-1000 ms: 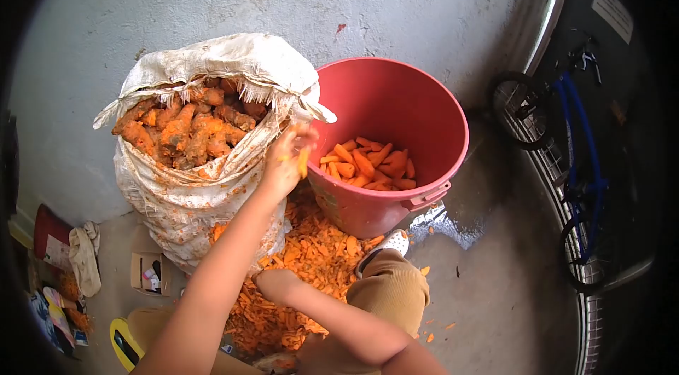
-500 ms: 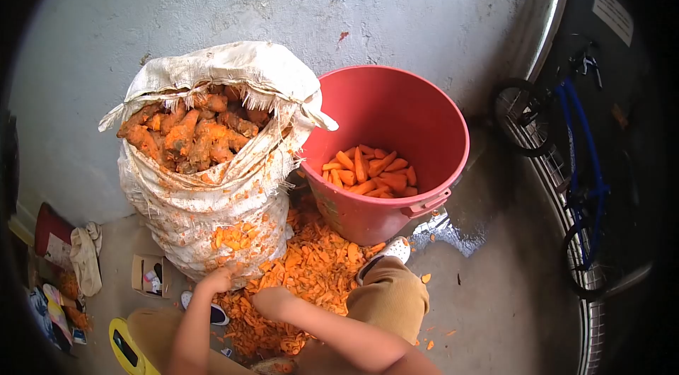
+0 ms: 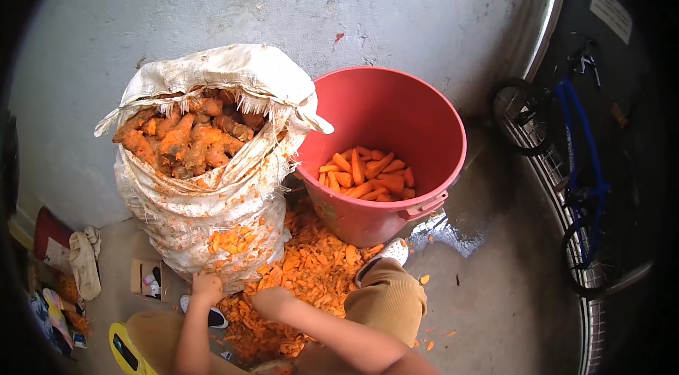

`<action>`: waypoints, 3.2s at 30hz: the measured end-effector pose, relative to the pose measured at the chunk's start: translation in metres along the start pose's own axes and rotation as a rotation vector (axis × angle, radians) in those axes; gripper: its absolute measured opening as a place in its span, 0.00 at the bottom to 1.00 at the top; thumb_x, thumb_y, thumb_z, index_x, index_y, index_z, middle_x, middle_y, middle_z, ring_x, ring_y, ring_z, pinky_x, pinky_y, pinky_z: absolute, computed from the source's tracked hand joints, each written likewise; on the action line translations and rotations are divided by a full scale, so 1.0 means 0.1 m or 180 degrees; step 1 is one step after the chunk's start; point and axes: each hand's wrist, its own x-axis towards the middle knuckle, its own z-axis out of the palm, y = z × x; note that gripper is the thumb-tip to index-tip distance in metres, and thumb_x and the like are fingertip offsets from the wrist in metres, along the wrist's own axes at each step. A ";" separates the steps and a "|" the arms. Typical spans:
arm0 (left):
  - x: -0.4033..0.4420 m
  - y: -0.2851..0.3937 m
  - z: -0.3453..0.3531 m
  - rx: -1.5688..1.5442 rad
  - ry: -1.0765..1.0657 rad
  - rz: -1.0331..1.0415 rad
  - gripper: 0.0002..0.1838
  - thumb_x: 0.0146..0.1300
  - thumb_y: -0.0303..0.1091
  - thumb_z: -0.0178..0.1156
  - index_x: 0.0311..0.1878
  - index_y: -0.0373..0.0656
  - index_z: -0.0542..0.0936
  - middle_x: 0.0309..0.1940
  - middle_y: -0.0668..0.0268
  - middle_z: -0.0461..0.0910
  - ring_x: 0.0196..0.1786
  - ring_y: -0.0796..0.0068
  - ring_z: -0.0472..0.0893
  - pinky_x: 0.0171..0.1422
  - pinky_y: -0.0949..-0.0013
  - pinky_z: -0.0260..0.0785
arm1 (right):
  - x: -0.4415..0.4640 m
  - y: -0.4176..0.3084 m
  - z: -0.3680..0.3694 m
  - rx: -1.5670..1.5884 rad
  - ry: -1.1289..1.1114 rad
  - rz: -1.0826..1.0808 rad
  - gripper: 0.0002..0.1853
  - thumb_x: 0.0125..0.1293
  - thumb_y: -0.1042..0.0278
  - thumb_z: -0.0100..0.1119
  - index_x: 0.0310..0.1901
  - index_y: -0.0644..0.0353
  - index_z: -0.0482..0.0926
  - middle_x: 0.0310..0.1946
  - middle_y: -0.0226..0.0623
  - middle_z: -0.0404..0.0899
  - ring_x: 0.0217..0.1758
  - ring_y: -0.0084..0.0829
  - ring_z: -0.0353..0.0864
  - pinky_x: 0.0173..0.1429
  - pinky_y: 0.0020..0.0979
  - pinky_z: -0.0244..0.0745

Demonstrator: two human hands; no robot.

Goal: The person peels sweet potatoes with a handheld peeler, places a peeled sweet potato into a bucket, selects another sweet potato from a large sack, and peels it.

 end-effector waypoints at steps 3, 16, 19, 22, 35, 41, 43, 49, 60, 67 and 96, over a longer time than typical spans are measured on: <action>-0.05 -0.06 -0.01 -0.2399 0.0094 0.0553 0.21 0.53 0.37 0.57 0.50 0.43 0.70 0.43 0.57 0.74 0.44 0.56 0.73 0.50 0.59 0.64 | -0.03 -0.05 -0.06 -0.0024 -0.0024 0.0052 0.10 0.53 0.73 0.45 0.37 0.63 0.71 0.26 0.44 0.76 0.33 0.42 0.77 0.32 0.38 0.71; -0.24 0.64 -1.13 0.0326 0.3088 0.0650 0.26 0.52 0.41 0.54 0.57 0.50 0.65 0.64 0.61 0.45 0.66 0.53 0.41 0.66 0.46 0.38 | 0.02 -0.03 0.01 -0.0015 -0.0067 0.0114 0.10 0.58 0.67 0.43 0.37 0.61 0.71 0.26 0.43 0.76 0.33 0.41 0.77 0.34 0.38 0.71; 0.02 0.69 -1.22 0.1007 0.2697 0.0364 0.28 0.58 0.50 0.44 0.61 0.53 0.58 0.66 0.62 0.41 0.68 0.56 0.38 0.67 0.47 0.27 | -0.02 -0.05 -0.05 0.0006 -0.0112 0.0132 0.10 0.58 0.66 0.43 0.37 0.61 0.71 0.26 0.43 0.76 0.33 0.40 0.77 0.34 0.38 0.70; 0.21 0.81 -1.30 0.1074 0.2655 0.0495 0.27 0.57 0.45 0.46 0.61 0.49 0.59 0.65 0.66 0.44 0.68 0.63 0.40 0.67 0.47 0.23 | 0.06 0.01 0.00 -0.0106 -0.0223 0.0158 0.10 0.58 0.65 0.43 0.38 0.60 0.70 0.26 0.42 0.76 0.33 0.41 0.77 0.35 0.39 0.70; 0.67 1.09 -1.42 0.0805 0.3051 0.0791 0.22 0.54 0.38 0.48 0.51 0.38 0.68 0.50 0.55 0.67 0.58 0.58 0.61 0.66 0.46 0.32 | -0.05 -0.03 -0.09 0.0109 0.0083 0.0282 0.12 0.60 0.61 0.44 0.40 0.59 0.70 0.26 0.45 0.76 0.33 0.43 0.76 0.35 0.40 0.70; 0.74 1.30 -1.45 0.0880 0.2679 0.0528 0.25 0.48 0.35 0.54 0.52 0.40 0.66 0.48 0.53 0.69 0.57 0.54 0.63 0.65 0.45 0.31 | 0.01 0.02 -0.04 -0.0039 -0.0022 0.0201 0.12 0.60 0.62 0.44 0.40 0.60 0.70 0.25 0.45 0.76 0.32 0.43 0.76 0.35 0.40 0.70; 0.78 1.31 -1.44 0.0881 0.2720 0.0538 0.22 0.48 0.34 0.55 0.48 0.40 0.69 0.45 0.54 0.71 0.56 0.54 0.65 0.66 0.45 0.31 | -0.05 -0.02 -0.11 0.0022 0.0084 0.0198 0.12 0.60 0.62 0.44 0.40 0.60 0.70 0.25 0.45 0.76 0.32 0.43 0.76 0.35 0.40 0.70; 0.89 1.30 -1.41 0.0785 0.2870 0.0786 0.11 0.54 0.29 0.47 0.38 0.40 0.75 0.34 0.54 0.76 0.52 0.56 0.69 0.65 0.45 0.32 | -0.06 0.00 -0.06 0.0001 0.0192 0.0129 0.12 0.60 0.62 0.44 0.41 0.59 0.70 0.25 0.45 0.76 0.31 0.43 0.76 0.34 0.40 0.70; 0.93 1.30 -1.14 0.0809 0.3245 0.0727 0.07 0.55 0.26 0.44 0.30 0.37 0.73 0.29 0.54 0.77 0.50 0.59 0.71 0.65 0.45 0.36 | -0.02 -0.04 -0.09 0.0015 0.0112 0.0153 0.11 0.60 0.63 0.44 0.41 0.58 0.69 0.25 0.44 0.76 0.31 0.42 0.76 0.34 0.40 0.70; 0.88 1.32 -1.18 0.0704 0.2908 0.0710 0.10 0.60 0.28 0.40 0.30 0.38 0.72 0.27 0.52 0.77 0.51 0.58 0.71 0.66 0.49 0.35 | -0.02 -0.10 -0.13 0.0041 0.0049 0.0104 0.12 0.60 0.63 0.44 0.42 0.58 0.70 0.26 0.44 0.76 0.31 0.42 0.77 0.34 0.40 0.70; 1.29 0.66 -3.61 0.2329 0.1335 0.0512 0.23 0.41 0.41 0.64 0.45 0.51 0.77 0.61 0.62 0.55 0.66 0.61 0.49 0.68 0.60 0.44 | 0.00 0.04 -0.16 0.0355 0.0108 0.0238 0.13 0.60 0.62 0.42 0.41 0.60 0.67 0.24 0.44 0.75 0.31 0.44 0.76 0.33 0.41 0.69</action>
